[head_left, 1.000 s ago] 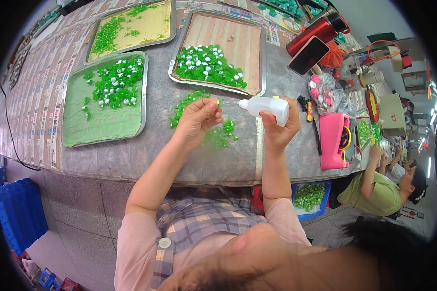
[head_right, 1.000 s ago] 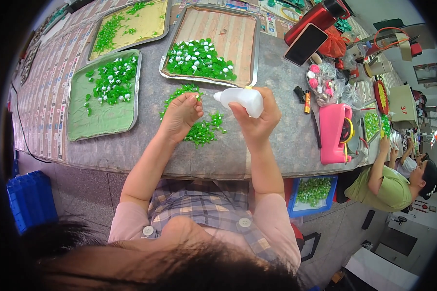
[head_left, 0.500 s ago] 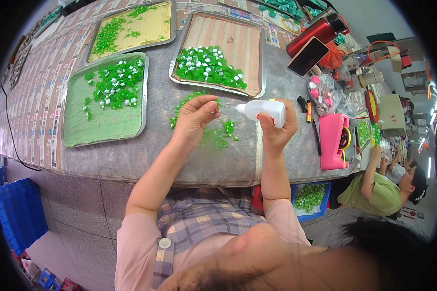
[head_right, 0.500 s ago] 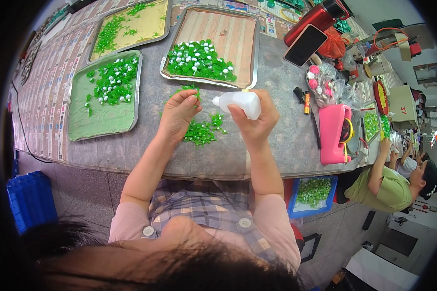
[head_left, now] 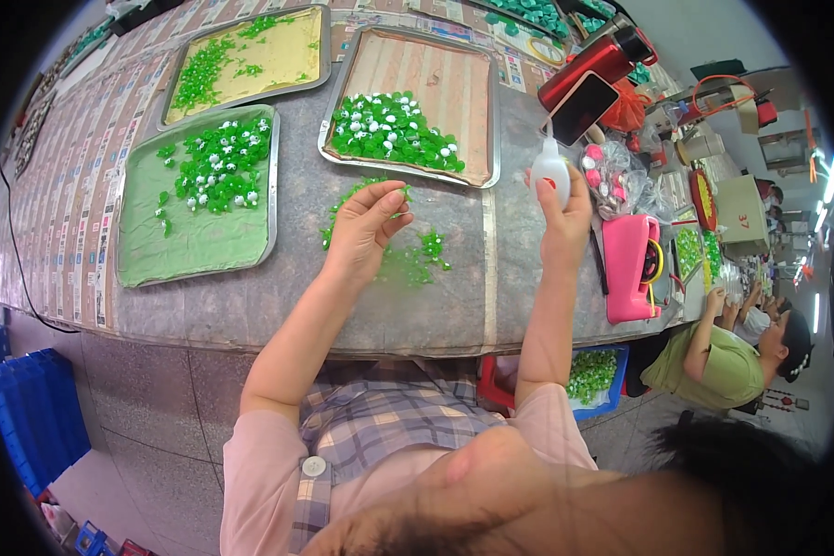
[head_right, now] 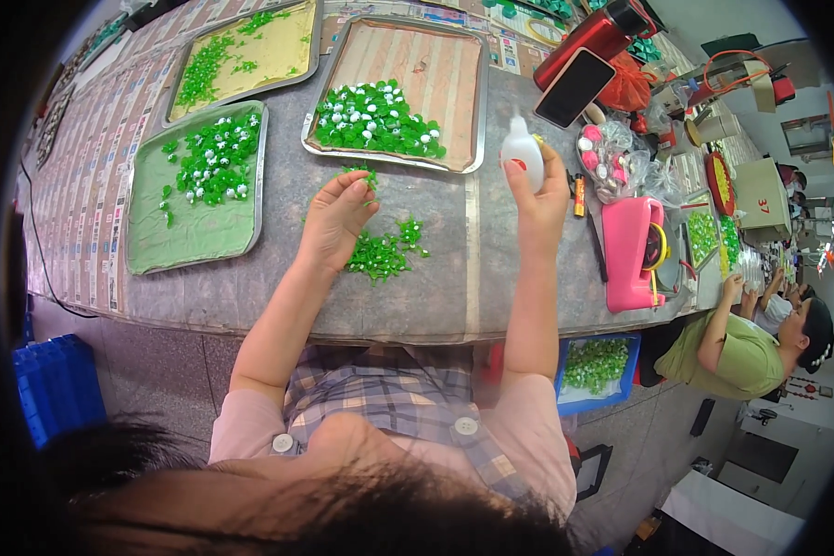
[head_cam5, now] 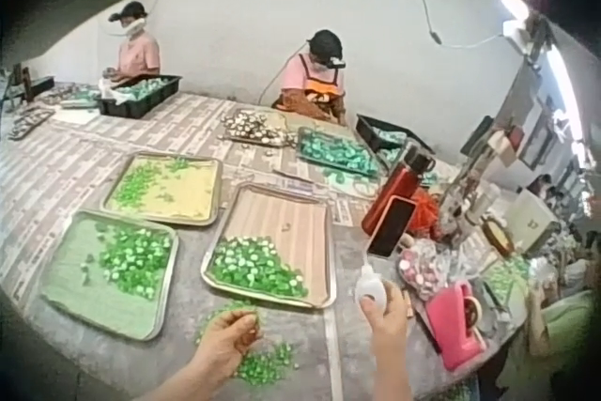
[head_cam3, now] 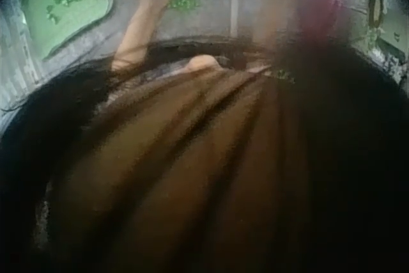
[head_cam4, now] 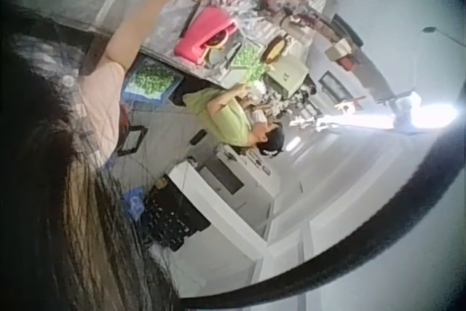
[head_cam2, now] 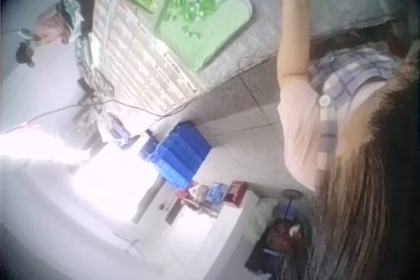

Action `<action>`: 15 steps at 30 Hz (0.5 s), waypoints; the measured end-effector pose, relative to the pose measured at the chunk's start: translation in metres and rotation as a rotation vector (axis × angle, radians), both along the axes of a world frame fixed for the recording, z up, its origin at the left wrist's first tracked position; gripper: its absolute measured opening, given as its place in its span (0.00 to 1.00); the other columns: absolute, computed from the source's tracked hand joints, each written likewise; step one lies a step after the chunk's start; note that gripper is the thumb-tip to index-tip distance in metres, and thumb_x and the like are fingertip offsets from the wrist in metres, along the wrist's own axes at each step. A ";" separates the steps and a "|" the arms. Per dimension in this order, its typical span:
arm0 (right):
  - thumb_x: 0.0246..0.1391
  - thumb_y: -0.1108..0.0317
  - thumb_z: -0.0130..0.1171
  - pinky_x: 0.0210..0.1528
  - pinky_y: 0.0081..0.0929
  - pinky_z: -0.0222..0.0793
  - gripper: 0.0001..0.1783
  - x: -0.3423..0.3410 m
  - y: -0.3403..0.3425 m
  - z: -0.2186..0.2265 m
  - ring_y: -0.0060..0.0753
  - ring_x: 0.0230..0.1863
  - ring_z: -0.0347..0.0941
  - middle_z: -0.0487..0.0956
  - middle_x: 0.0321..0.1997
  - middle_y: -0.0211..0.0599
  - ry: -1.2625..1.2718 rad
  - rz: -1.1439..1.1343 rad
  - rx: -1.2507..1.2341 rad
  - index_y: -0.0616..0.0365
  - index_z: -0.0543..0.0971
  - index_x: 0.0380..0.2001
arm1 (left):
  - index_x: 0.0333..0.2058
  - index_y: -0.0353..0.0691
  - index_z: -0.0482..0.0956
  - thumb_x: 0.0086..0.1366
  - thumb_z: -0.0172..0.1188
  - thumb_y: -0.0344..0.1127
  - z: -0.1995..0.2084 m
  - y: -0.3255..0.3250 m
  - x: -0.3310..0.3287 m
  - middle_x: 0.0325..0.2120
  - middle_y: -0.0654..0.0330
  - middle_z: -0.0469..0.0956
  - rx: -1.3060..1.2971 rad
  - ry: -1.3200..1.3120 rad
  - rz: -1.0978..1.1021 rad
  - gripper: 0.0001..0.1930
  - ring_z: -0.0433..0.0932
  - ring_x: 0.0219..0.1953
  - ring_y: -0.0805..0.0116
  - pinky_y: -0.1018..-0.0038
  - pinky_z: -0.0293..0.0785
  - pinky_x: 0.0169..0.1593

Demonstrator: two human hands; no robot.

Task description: The person assembles small green and white plastic toy components by hand, joining them with glue from a glue bottle at a factory workbench.

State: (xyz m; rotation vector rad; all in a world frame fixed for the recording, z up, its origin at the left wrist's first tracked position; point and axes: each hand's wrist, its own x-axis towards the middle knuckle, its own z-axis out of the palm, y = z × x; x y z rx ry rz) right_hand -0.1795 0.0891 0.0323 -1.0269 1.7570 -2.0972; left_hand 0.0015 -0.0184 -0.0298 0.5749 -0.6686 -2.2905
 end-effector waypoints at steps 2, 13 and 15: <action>0.44 0.72 0.51 0.36 0.15 0.62 0.14 -0.028 0.007 -0.027 0.20 0.35 0.67 0.71 0.33 0.35 -0.045 0.076 0.219 0.64 0.66 0.36 | 0.32 0.37 0.71 0.52 0.54 0.29 0.000 -0.001 0.000 0.24 0.65 0.72 0.014 0.013 0.000 0.08 0.70 0.28 0.78 0.81 0.70 0.33; 0.34 0.66 0.60 0.38 0.31 0.58 0.18 -0.020 -0.005 -0.014 0.40 0.31 0.66 0.71 0.27 0.37 1.039 -0.470 0.308 0.62 0.69 0.30 | 0.31 0.41 0.71 0.51 0.55 0.30 -0.001 0.000 0.000 0.25 0.68 0.72 0.018 -0.023 -0.019 0.07 0.70 0.28 0.79 0.78 0.68 0.35; 0.34 0.62 0.59 0.34 0.30 0.58 0.14 -0.012 -0.027 -0.010 0.36 0.29 0.66 0.72 0.21 0.34 0.770 -0.095 0.484 0.59 0.73 0.24 | 0.31 0.41 0.71 0.51 0.54 0.30 -0.001 0.000 0.000 0.24 0.68 0.72 0.012 -0.021 -0.027 0.07 0.70 0.28 0.79 0.79 0.68 0.35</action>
